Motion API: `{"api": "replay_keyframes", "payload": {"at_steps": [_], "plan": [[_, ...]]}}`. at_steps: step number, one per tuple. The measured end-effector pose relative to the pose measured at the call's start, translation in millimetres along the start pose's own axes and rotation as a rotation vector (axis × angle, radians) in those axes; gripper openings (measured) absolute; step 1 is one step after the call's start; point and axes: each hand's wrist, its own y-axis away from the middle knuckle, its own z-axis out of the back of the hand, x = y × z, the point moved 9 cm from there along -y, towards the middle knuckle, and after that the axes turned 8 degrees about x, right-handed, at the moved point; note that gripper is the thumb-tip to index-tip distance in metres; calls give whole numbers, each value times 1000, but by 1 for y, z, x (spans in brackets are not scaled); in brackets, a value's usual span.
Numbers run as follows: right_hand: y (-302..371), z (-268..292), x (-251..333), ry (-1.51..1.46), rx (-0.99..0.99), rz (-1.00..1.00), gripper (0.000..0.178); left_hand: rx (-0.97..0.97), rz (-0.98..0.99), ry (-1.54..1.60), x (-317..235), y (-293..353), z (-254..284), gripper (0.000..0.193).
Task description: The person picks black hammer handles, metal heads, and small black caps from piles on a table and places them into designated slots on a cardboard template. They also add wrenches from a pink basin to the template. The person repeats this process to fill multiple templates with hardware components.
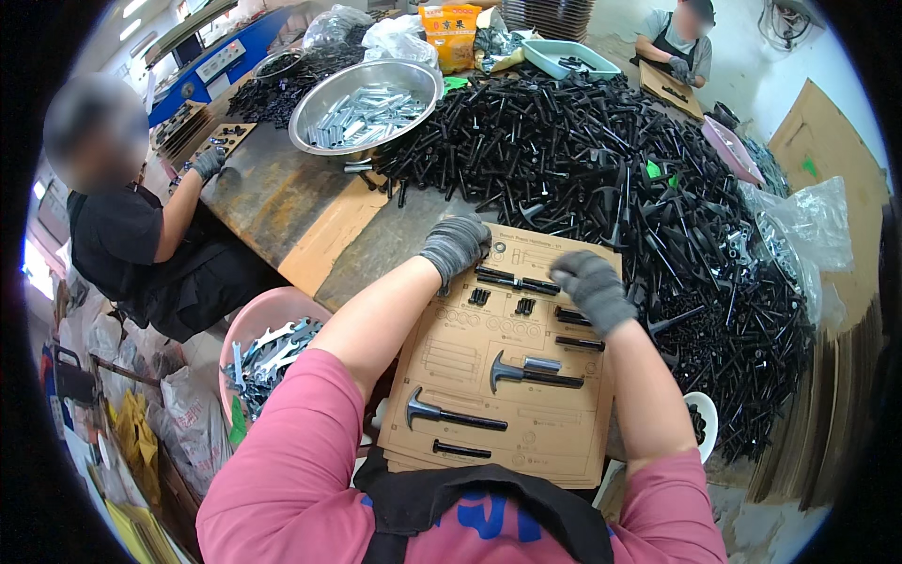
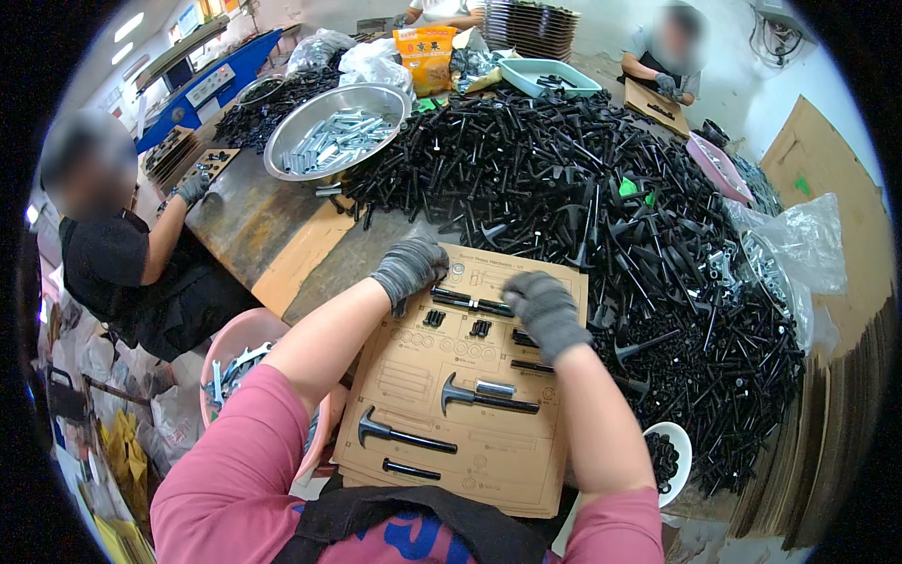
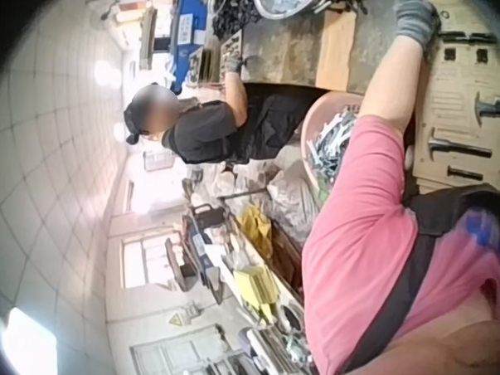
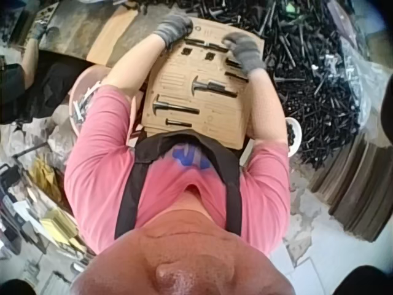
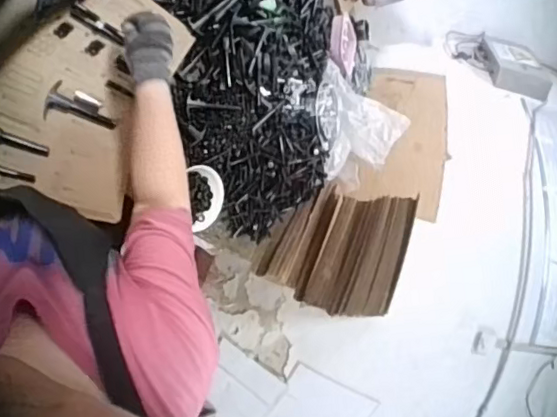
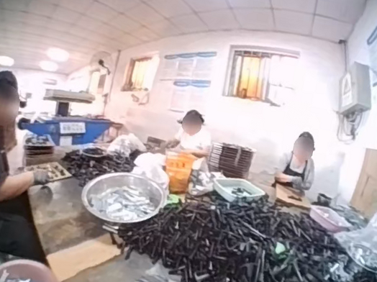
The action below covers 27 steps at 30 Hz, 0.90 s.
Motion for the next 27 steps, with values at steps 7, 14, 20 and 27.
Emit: {"api": "replay_keyframes", "payload": {"at_steps": [7,14,20,27], "plan": [[-85,-92,12,243,489,-203,26,58,59,-26,-7,3,5,19],[-94,-84,14,354,456,-258,38,56,68,-24,0,3,-2,18],[-106,-93,2,309,526,-352,29,40,79,-22,0,4,-1,19],[-101,-91,6,270,517,-322,27,45,92,8,0,3,-3,20]]}}
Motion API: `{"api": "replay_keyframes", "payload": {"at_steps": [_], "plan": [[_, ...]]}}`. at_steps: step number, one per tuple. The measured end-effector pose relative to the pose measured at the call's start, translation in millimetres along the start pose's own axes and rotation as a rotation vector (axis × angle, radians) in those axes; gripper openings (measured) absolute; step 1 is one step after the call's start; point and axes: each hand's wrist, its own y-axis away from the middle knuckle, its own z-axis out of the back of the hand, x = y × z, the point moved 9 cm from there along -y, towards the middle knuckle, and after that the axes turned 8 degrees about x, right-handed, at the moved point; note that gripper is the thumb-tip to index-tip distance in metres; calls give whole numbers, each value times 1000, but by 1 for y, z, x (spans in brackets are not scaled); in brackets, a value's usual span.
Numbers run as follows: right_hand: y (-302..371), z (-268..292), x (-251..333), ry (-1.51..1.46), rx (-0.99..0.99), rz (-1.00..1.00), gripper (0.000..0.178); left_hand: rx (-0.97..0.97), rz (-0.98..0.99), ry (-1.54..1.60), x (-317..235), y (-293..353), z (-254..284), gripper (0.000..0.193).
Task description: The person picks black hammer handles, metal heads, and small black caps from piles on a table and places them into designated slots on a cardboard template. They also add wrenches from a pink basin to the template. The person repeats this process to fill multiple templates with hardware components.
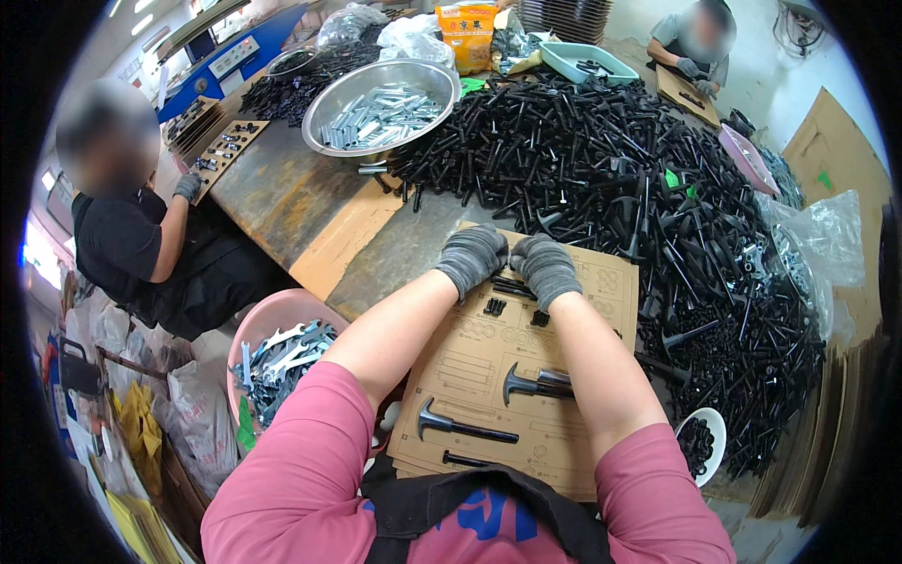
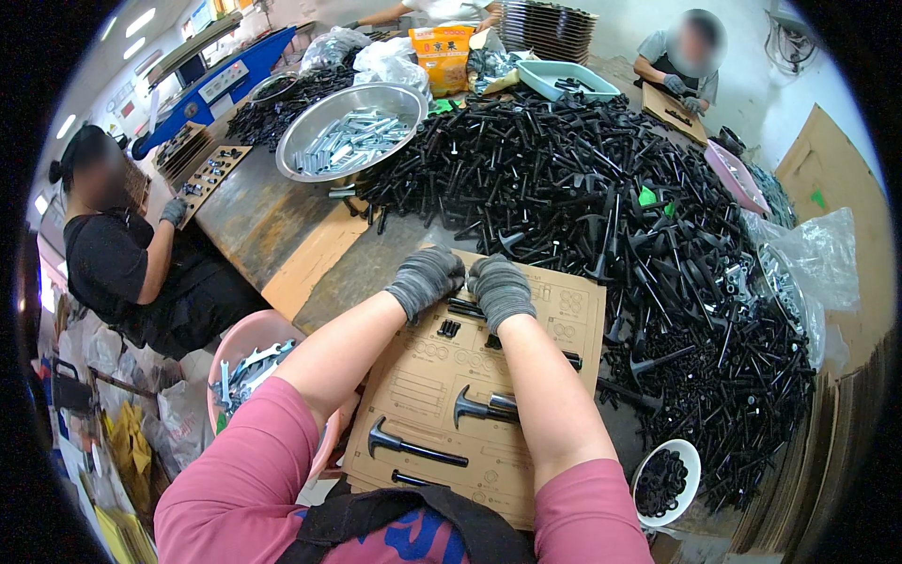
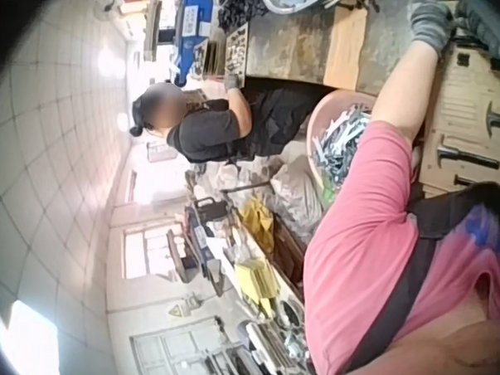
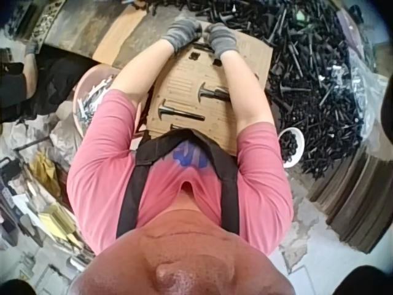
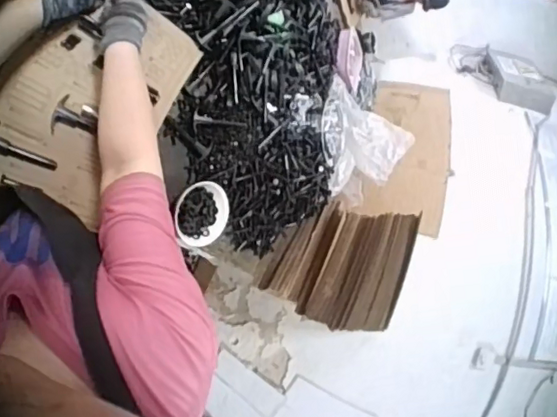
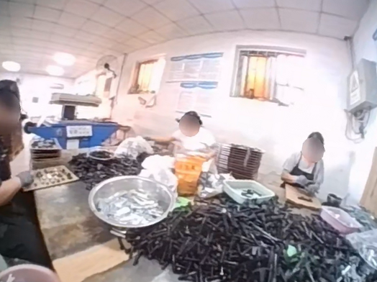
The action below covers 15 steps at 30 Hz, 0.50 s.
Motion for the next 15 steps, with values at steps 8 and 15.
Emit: {"api": "replay_keyframes", "payload": {"at_steps": [8,15], "plan": [[110,30,-56,-276,-652,224,19,-29,0,184,8,4,13,17],[237,-25,-121,-298,-818,72,19,-435,-44,390,31,97,31,15]]}}
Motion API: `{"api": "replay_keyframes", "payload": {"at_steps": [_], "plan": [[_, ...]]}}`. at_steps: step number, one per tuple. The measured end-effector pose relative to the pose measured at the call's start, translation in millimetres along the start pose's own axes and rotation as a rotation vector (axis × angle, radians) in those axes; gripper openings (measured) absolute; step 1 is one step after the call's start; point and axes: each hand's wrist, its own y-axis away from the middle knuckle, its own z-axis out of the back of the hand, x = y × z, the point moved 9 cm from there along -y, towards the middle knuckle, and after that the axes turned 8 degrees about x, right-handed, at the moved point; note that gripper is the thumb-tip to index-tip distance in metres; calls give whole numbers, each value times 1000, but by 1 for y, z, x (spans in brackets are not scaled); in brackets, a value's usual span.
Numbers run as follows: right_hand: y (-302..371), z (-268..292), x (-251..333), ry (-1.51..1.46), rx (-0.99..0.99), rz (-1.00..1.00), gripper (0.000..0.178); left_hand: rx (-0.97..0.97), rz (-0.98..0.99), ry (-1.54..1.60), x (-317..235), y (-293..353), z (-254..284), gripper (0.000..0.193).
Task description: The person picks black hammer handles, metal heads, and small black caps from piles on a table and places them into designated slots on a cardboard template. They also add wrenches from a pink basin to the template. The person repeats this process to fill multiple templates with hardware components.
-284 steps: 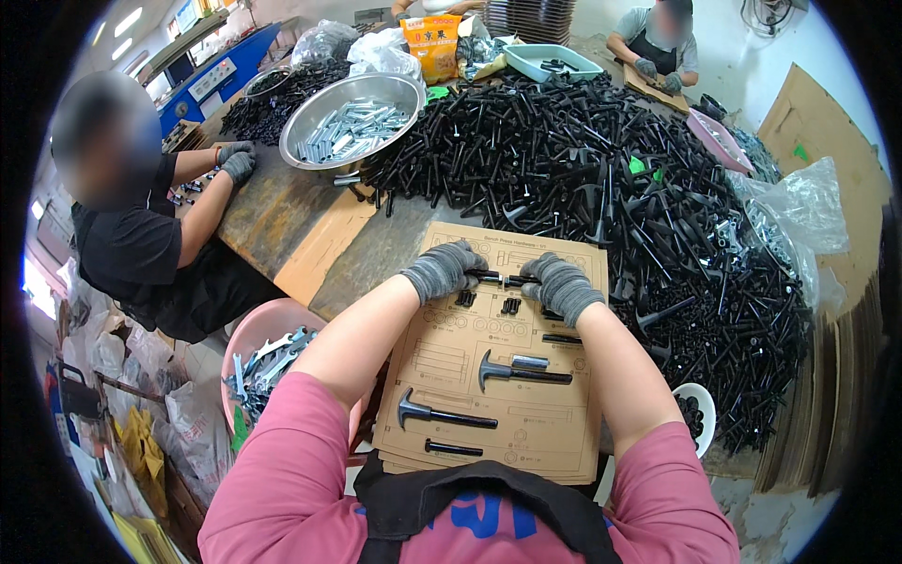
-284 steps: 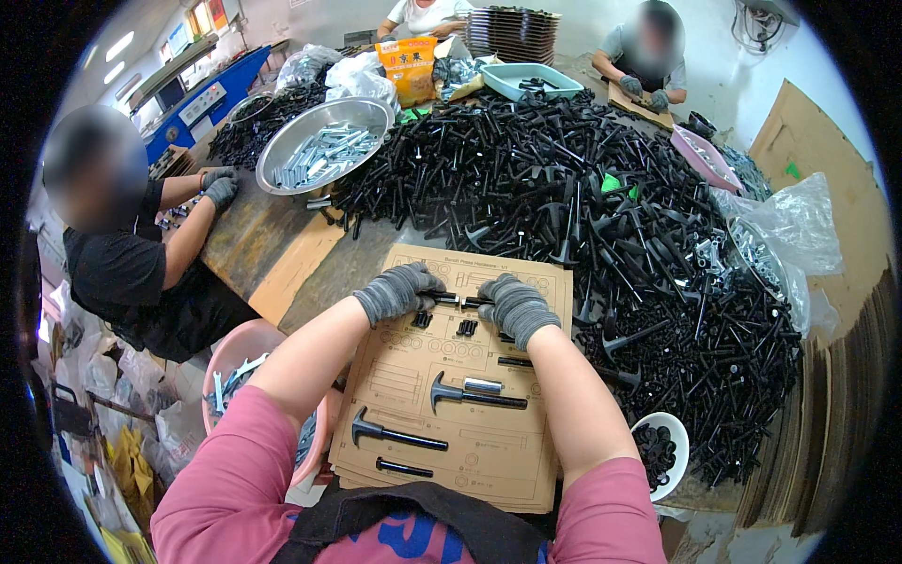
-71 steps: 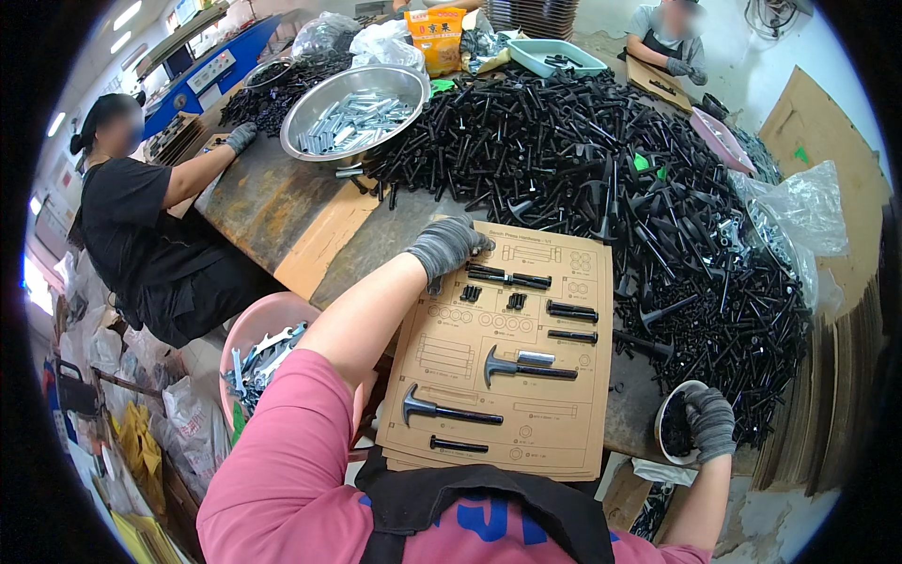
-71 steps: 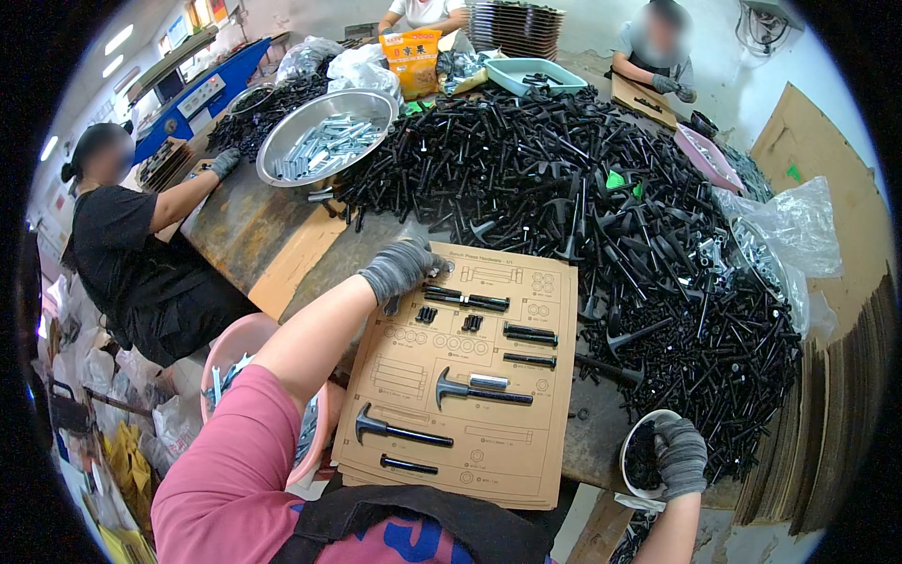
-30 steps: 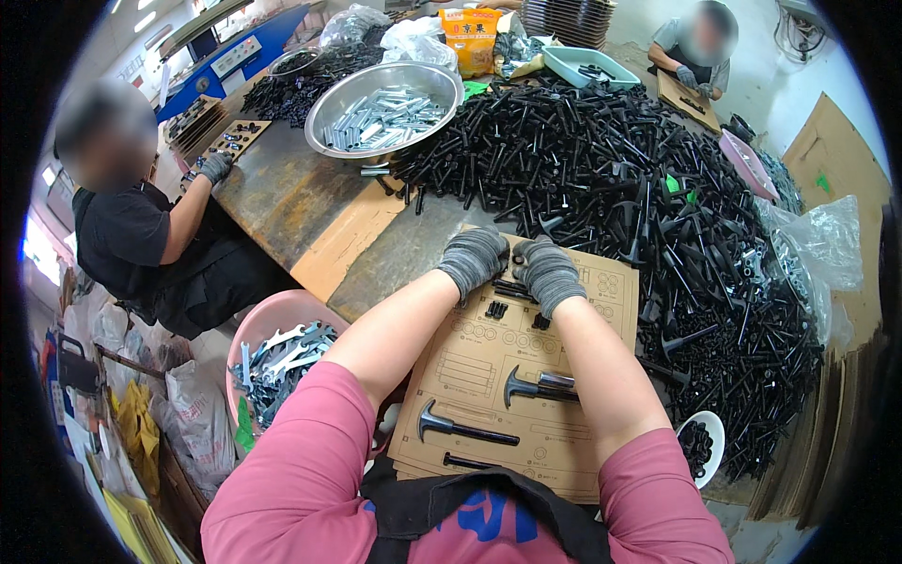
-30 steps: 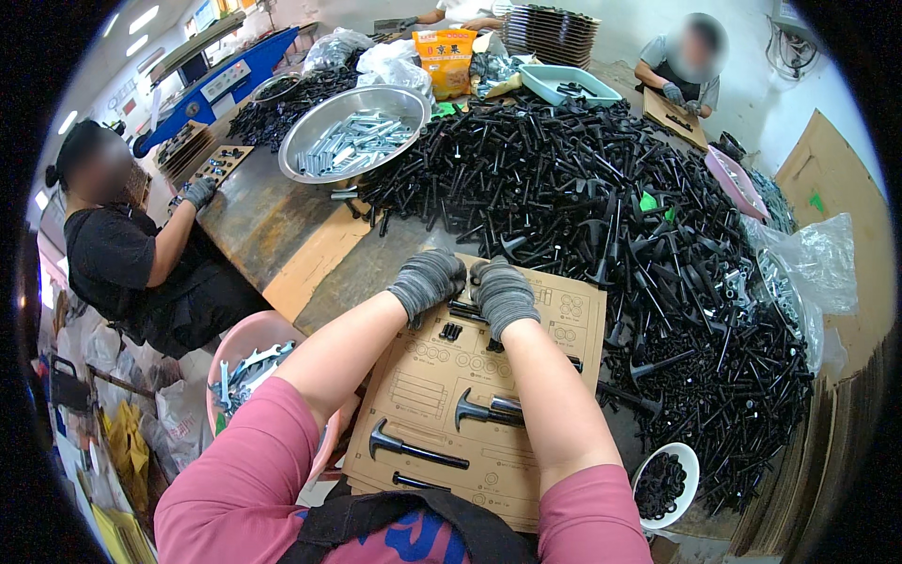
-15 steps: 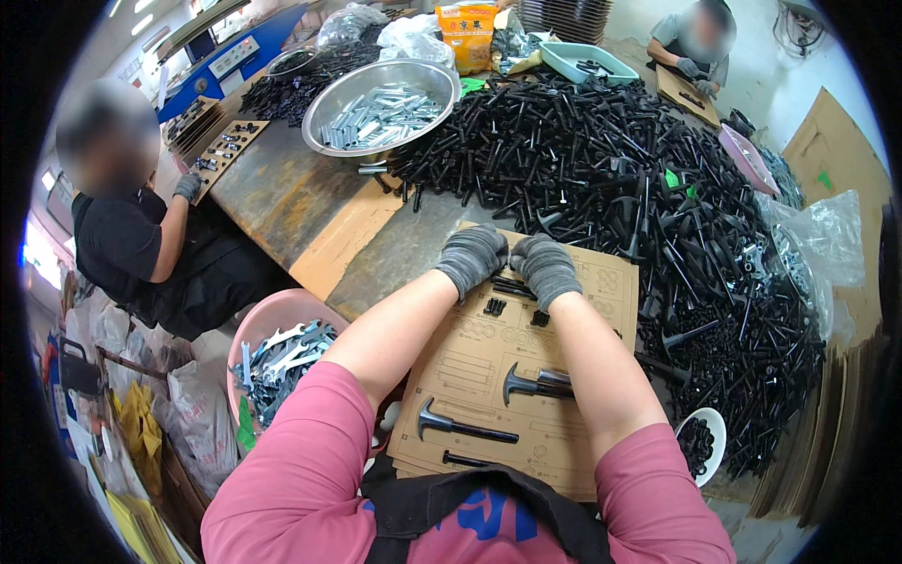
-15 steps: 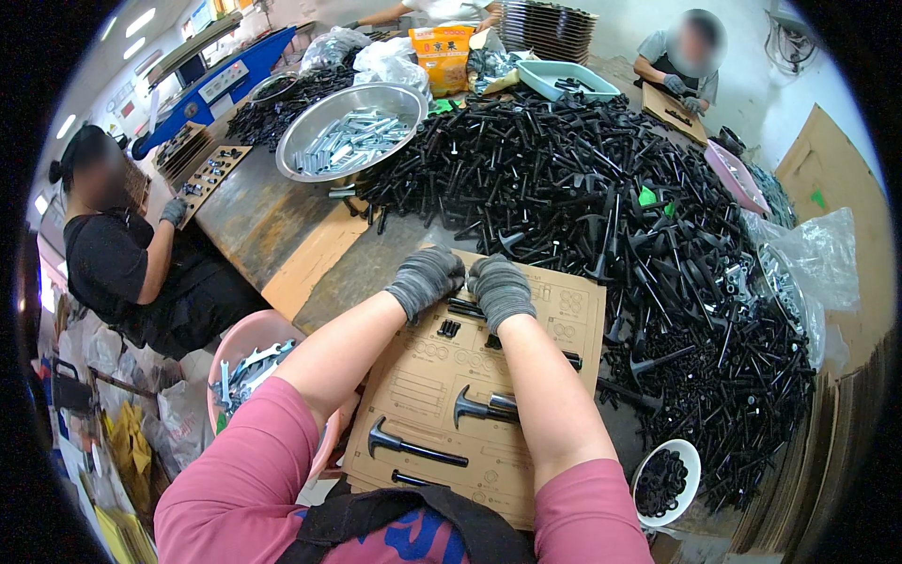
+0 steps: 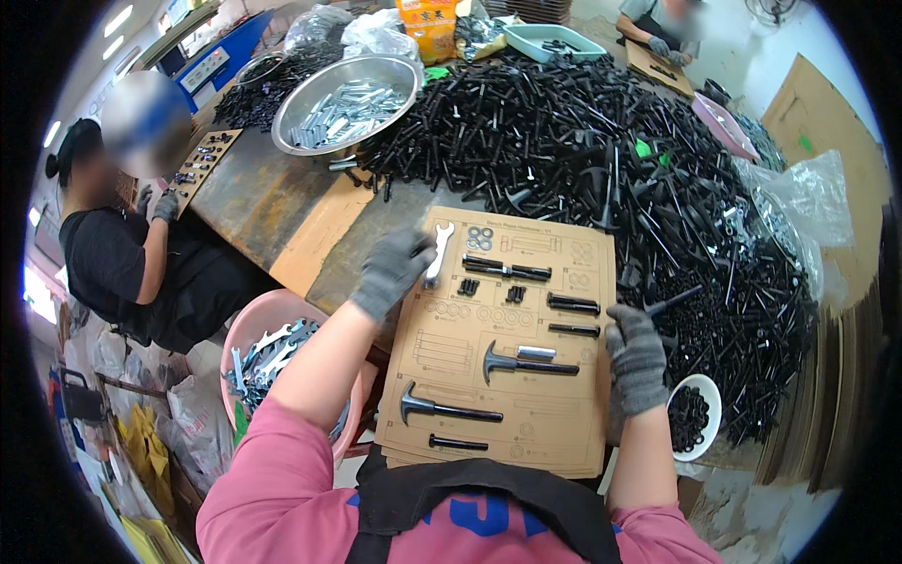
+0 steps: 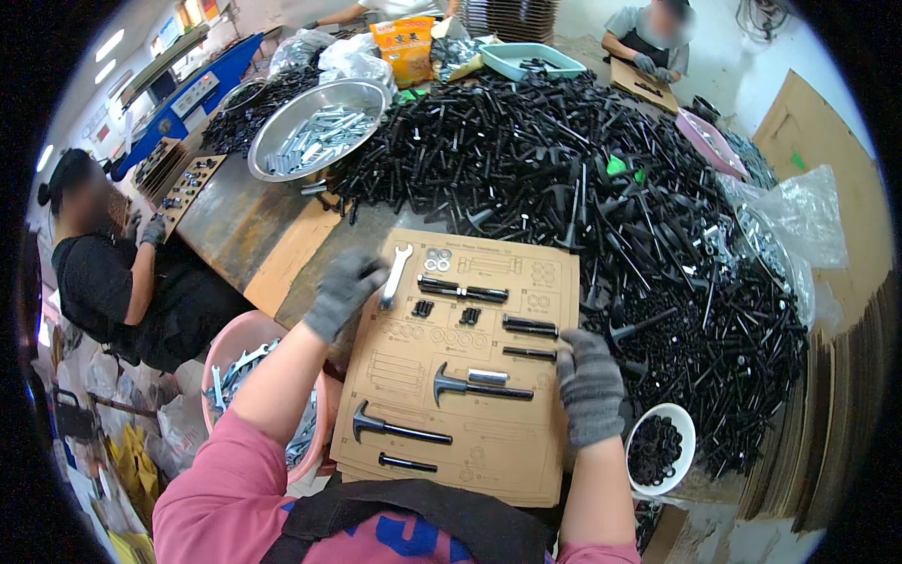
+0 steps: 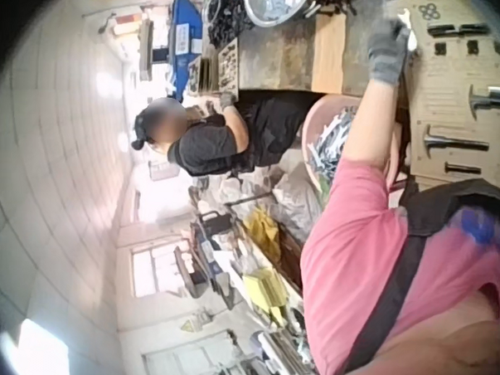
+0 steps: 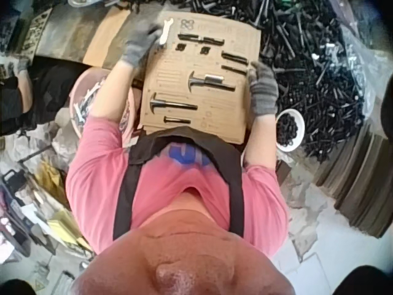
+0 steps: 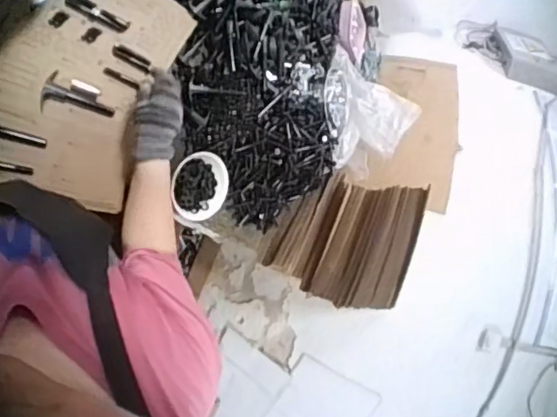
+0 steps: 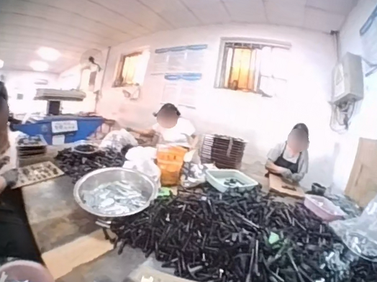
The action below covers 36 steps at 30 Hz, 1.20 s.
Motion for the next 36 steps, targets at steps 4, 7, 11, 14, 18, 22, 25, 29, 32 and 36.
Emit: {"api": "replay_keyframes", "payload": {"at_steps": [4,7,11,14,18,22,25,29,32,36], "plan": [[54,-18,-9,19,222,-128,26,2,48,130,5,95,11,24],[67,-31,-6,130,233,-33,30,73,211,163,9,163,15,28],[61,-29,-7,-19,309,-82,30,226,453,540,15,228,-3,35],[60,-24,-9,-177,287,1,29,398,627,750,3,250,-23,26],[62,-33,-13,-404,478,-168,29,354,737,730,19,263,-31,21],[69,-52,-4,-581,583,-191,29,25,703,1102,80,291,-43,22],[68,-66,42,-519,667,3,31,-243,602,1416,92,289,-14,29],[65,-114,89,-539,778,169,35,-586,503,1569,151,307,13,48],[56,-140,125,-532,848,191,37,-844,502,1674,153,309,36,55],[41,-172,162,-448,897,278,39,-961,514,1750,139,309,27,49]]}}
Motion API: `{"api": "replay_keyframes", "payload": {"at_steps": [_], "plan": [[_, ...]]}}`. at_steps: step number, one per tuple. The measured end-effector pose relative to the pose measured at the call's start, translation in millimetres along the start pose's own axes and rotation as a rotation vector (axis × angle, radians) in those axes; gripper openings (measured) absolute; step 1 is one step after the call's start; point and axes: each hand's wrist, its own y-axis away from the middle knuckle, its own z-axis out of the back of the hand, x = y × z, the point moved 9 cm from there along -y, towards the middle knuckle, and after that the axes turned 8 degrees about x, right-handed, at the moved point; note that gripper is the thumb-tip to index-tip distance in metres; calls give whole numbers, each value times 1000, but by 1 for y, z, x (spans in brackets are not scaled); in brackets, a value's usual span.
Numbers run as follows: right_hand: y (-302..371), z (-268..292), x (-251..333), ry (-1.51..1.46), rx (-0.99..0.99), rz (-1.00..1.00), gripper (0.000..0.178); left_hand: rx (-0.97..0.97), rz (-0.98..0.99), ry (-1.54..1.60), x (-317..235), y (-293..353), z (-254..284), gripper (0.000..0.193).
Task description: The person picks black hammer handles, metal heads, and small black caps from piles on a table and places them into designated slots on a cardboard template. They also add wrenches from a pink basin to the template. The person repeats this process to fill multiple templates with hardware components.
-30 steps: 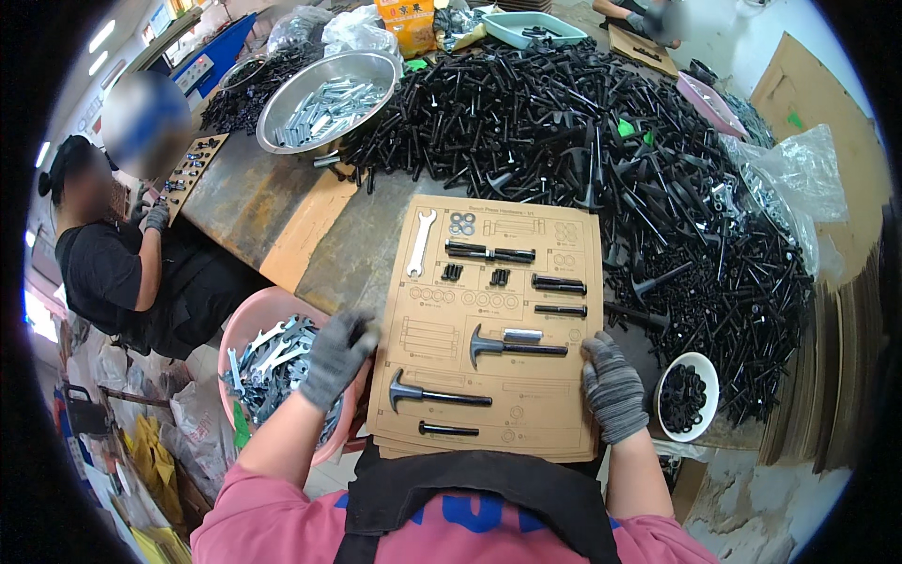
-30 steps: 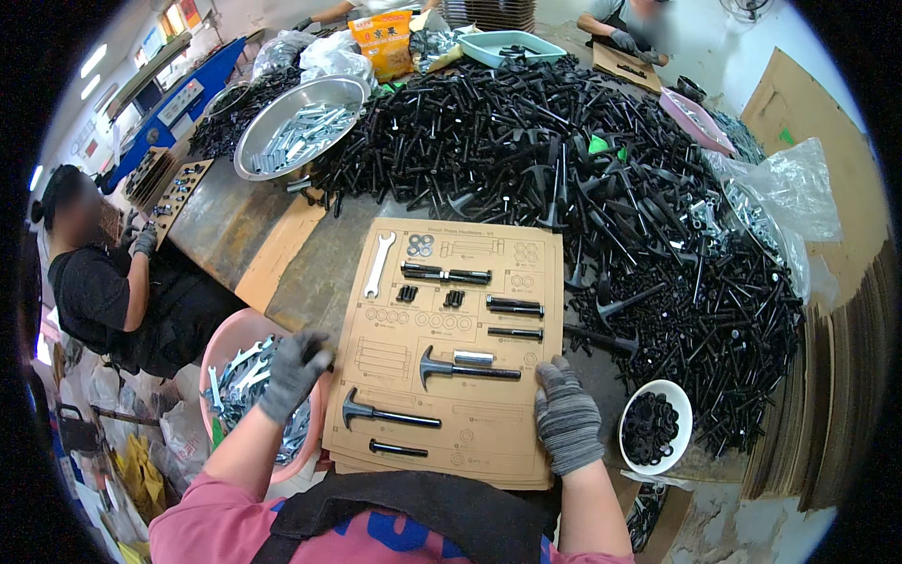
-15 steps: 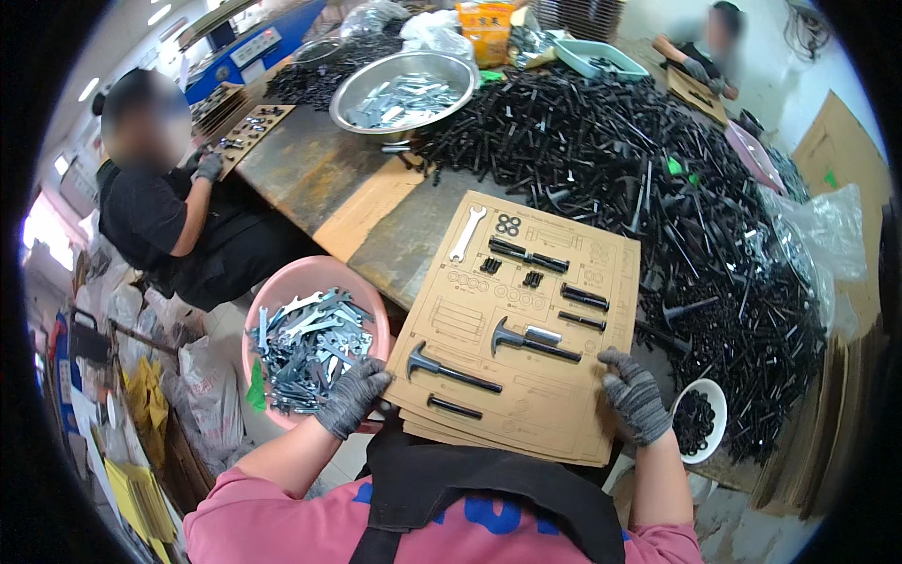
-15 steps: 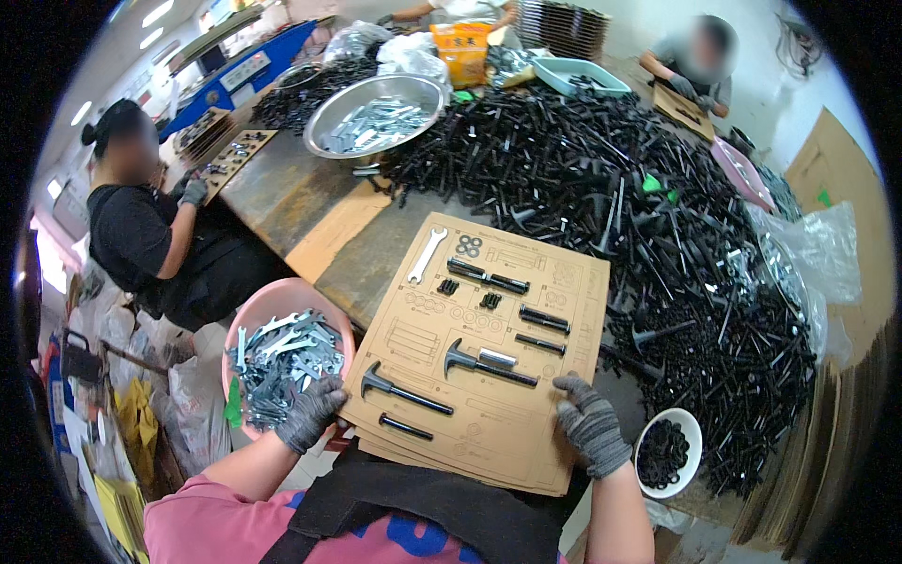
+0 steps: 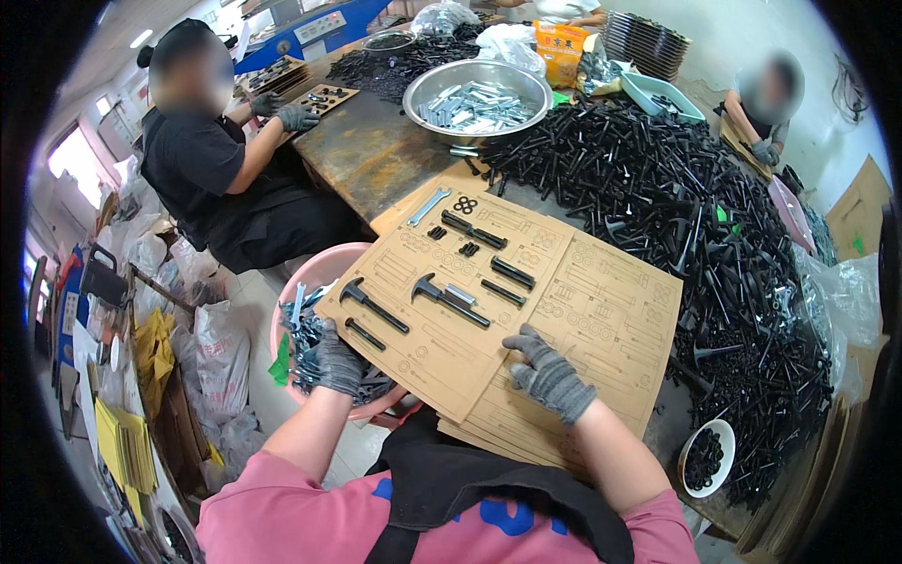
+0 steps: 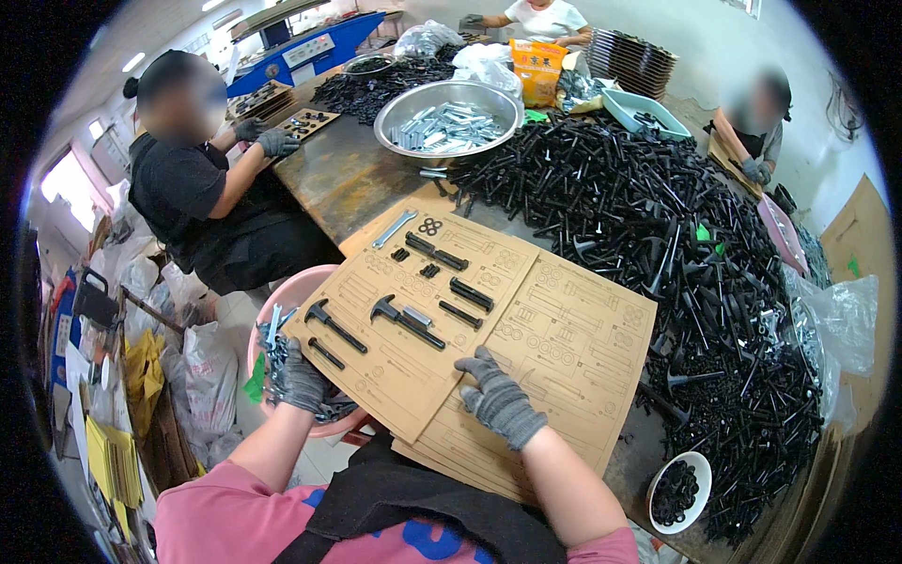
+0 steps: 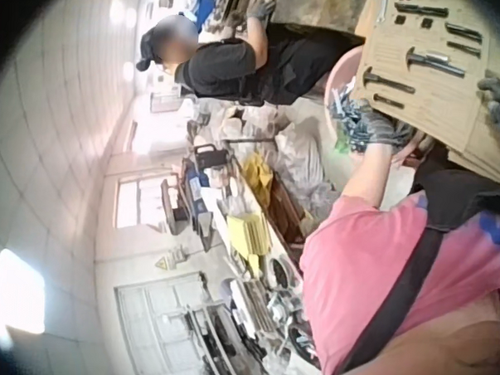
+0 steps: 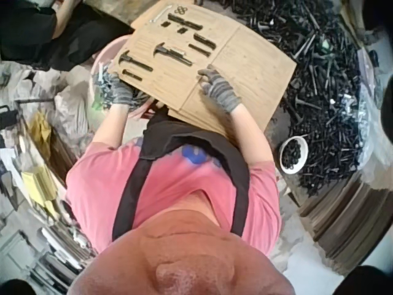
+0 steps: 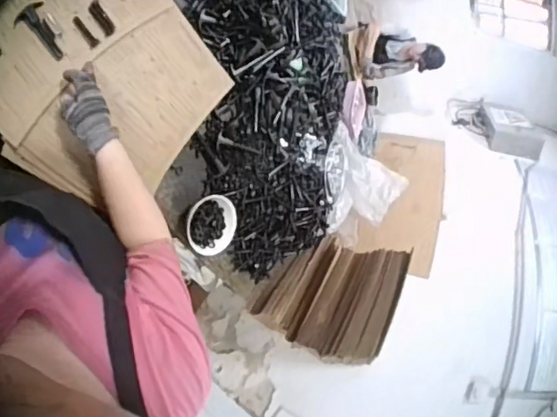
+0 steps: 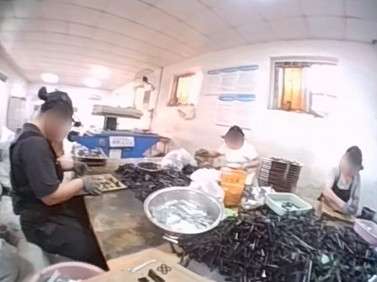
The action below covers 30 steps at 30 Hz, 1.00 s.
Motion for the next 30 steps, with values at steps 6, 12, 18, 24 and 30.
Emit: {"api": "replay_keyframes", "payload": {"at_steps": [6,12,18,24,30], "plan": [[-46,-11,22,162,86,7,42,34,150,188,35,8,-25,50],[-66,-9,29,7,98,-19,40,-105,101,104,46,-24,2,45],[-38,27,38,107,-51,97,39,-65,9,-52,-17,-64,4,38],[8,69,-19,-219,-170,-42,34,-217,-50,-229,-74,-162,89,32],[54,98,-69,-329,-297,-159,33,-380,-221,-846,-131,-223,101,31]]}}
